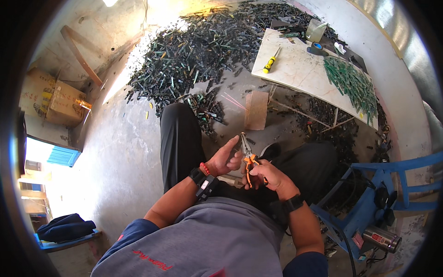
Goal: The person sits on the floor and uses a screwdriver to pry components off a green circuit board. They then use pliers to pull and strip wires from the board, dropping the removed parts onto a large pile of debris on the floor.
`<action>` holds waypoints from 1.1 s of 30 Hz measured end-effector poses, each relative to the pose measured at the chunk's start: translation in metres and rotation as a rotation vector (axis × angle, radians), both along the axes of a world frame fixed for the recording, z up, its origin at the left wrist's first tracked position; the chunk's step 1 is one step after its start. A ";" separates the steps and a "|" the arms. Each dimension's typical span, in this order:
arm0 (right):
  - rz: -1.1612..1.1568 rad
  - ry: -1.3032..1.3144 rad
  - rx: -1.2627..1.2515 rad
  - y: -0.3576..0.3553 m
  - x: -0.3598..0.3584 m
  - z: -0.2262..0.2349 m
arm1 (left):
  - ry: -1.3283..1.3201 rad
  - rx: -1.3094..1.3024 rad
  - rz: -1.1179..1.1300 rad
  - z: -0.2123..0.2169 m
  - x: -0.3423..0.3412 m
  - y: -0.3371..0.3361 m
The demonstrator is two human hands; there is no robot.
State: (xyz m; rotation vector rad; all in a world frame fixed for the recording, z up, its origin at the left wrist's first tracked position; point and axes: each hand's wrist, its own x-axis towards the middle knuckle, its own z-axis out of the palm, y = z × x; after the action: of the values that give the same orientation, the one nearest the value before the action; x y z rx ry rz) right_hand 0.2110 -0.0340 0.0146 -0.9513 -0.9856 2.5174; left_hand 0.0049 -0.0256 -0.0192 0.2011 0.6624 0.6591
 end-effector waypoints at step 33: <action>-0.144 -0.864 1.026 -0.010 -0.017 -0.009 | -0.036 0.001 0.016 0.003 -0.007 -0.003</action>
State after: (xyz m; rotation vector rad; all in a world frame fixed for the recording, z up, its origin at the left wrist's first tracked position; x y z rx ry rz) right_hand 0.1941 -0.0441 0.0055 -1.5839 -2.0074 1.0620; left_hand -0.0025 -0.0281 -0.0159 0.1849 0.6297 0.6766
